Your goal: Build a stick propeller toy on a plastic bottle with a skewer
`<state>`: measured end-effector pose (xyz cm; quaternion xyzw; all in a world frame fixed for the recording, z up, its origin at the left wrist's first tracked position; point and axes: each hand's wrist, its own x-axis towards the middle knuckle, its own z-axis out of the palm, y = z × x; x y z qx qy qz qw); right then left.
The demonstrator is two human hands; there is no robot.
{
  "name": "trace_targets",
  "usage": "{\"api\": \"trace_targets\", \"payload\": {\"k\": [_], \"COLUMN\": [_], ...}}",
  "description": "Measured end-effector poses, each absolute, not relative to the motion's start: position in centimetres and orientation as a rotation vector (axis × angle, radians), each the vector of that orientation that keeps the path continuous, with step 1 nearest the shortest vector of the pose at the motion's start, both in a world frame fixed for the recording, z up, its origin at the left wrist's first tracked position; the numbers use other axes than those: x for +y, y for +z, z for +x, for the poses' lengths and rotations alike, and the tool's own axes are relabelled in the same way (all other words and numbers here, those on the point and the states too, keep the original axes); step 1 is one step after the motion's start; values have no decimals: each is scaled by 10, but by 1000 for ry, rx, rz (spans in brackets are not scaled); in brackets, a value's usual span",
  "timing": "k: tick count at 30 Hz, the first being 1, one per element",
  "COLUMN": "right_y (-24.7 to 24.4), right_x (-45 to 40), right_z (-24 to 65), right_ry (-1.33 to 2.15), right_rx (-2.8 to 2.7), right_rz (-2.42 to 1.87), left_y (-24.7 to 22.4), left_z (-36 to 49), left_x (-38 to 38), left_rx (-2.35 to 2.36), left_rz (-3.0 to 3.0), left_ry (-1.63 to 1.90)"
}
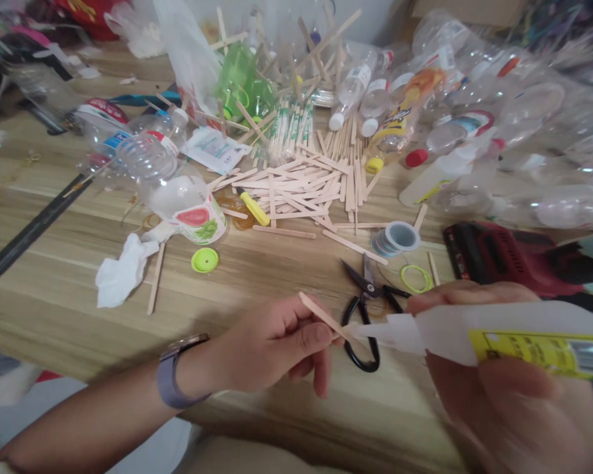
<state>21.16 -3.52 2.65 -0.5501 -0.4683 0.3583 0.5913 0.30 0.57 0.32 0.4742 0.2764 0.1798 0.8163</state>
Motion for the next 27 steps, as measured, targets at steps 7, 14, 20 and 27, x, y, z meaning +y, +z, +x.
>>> {"api": "trace_targets", "payload": {"k": [7, 14, 20, 27], "right_y": [22, 26, 21, 22], "right_x": [-36, -36, -35, -38], "right_z": [214, 213, 214, 216], "right_ry": [913, 934, 897, 902], "right_rx": [-1034, -1028, -1086, -1084], "right_rz": [-1241, -1248, -1211, -1210], "left_y": [2, 4, 6, 6], "left_z": [3, 3, 4, 3], "left_x": [6, 5, 5, 5], "left_rx": [592, 607, 662, 630], "left_rz": [1026, 983, 926, 932], "left_ry": [359, 365, 337, 361]}}
